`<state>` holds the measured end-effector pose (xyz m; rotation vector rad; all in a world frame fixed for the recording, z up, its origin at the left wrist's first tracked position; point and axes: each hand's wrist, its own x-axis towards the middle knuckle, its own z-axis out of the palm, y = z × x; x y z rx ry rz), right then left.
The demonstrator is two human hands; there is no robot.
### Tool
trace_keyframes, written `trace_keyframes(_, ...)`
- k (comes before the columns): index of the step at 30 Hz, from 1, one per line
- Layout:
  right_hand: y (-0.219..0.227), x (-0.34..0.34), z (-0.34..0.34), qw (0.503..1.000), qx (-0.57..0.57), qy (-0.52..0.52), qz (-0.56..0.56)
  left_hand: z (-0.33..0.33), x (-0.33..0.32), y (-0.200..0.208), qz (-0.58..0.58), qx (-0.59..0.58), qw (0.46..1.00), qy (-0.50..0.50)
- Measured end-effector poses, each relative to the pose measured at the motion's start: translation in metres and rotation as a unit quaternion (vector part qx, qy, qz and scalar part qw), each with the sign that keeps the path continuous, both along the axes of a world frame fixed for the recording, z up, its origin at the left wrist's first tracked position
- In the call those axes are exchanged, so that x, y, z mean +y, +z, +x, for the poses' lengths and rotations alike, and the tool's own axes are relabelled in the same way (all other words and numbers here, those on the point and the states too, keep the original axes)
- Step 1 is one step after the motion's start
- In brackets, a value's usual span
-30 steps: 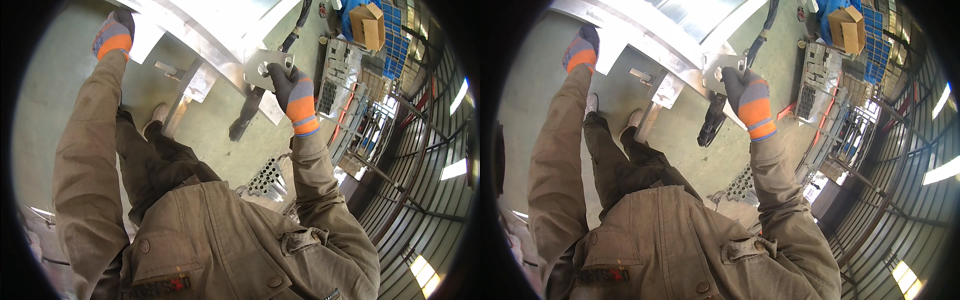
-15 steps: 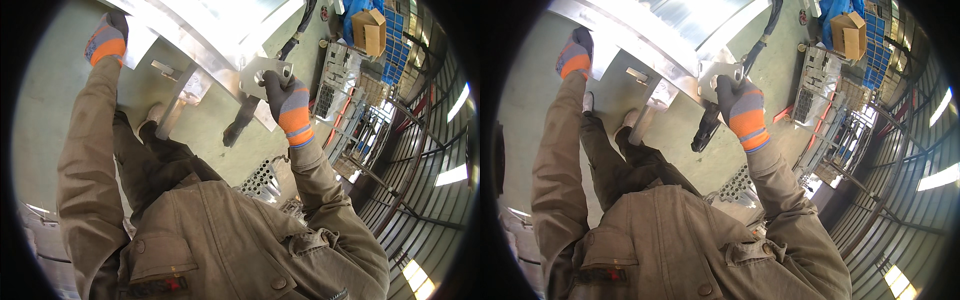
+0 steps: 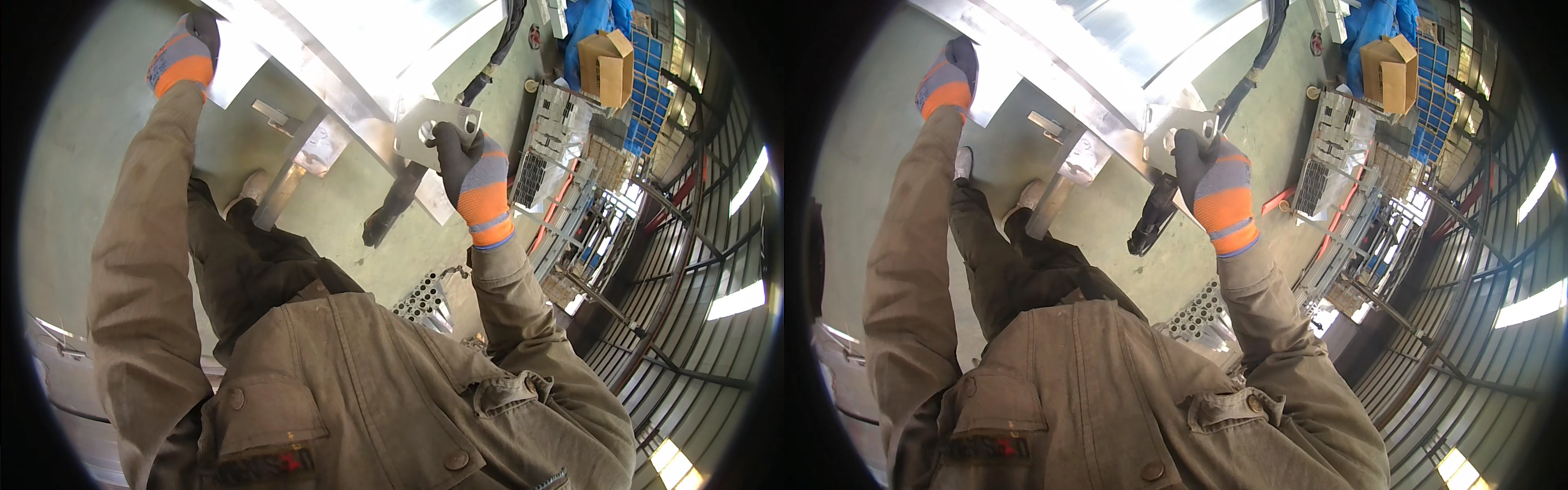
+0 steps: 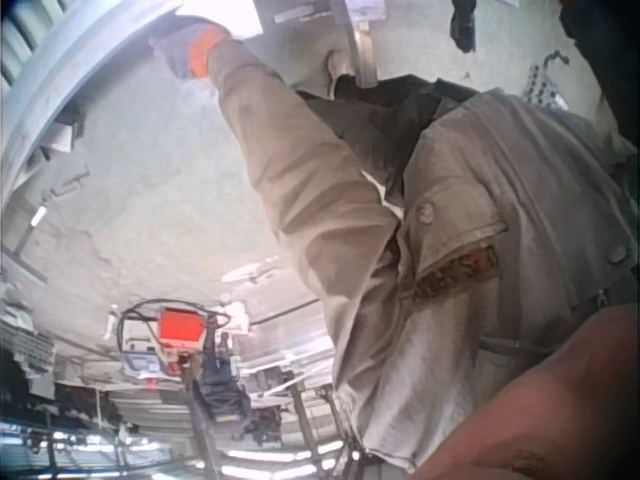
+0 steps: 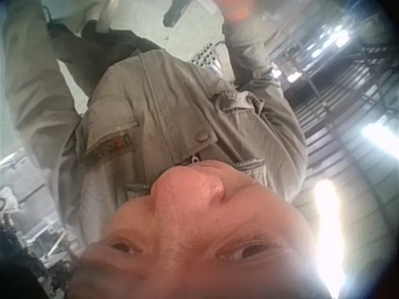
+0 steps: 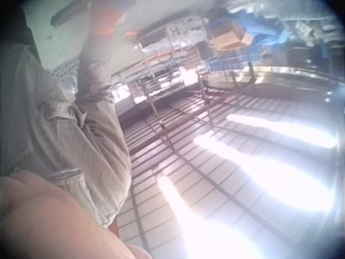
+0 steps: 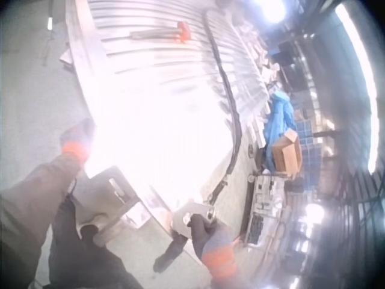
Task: The person welds metal frame components using a handheld welding torch. They position and tack weld several aluminum pieces together, then reposition the assembly to weld additional joints. The person handles metal bars and a welding torch throughout the clip.
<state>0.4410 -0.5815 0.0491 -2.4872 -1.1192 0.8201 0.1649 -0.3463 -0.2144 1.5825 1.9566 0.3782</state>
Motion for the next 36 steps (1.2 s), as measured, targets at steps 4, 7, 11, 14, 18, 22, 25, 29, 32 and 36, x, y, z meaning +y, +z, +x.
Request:
trace_keyframes(4,0.002,0.000,0.002,0.987,-0.095,0.128,0.000,-0.002,0.001,0.003,-0.010,0.000,1.000,-0.017)
trace_keyframes(7,0.003,0.001,0.002,0.986,-0.111,0.127,-0.019,0.000,-0.003,0.003,0.011,0.013,1.000,0.016)
trace_keyframes(11,0.003,0.004,-0.001,0.987,-0.110,0.115,-0.021,0.001,-0.006,0.000,0.039,0.004,0.999,0.024)
trace_keyframes(14,0.005,0.006,-0.006,0.994,-0.072,0.087,-0.012,-0.002,-0.003,-0.003,0.018,0.021,0.999,0.022)
trace_keyframes(18,0.009,0.009,-0.007,0.991,-0.059,0.099,-0.070,-0.007,0.001,-0.009,-0.015,-0.014,1.000,0.004)
trace_keyframes(22,0.004,0.009,-0.009,0.996,-0.066,0.058,0.016,-0.009,0.000,-0.017,0.025,-0.003,1.000,0.003)
trace_keyframes(25,0.002,0.006,-0.006,0.991,-0.098,0.092,0.011,-0.009,-0.001,-0.019,0.042,0.009,0.999,0.010)
trace_keyframes(29,-0.002,0.000,-0.002,0.991,-0.110,0.081,0.015,-0.007,0.001,-0.015,0.011,0.021,1.000,-0.009)
trace_keyframes(32,-0.005,-0.002,0.000,0.993,-0.106,0.052,0.013,-0.005,0.001,-0.012,0.041,0.002,0.999,-0.008)
trace_keyframes(36,-0.004,0.002,0.005,0.998,-0.055,0.000,0.042,-0.007,0.002,-0.006,0.001,0.011,1.000,-0.029)
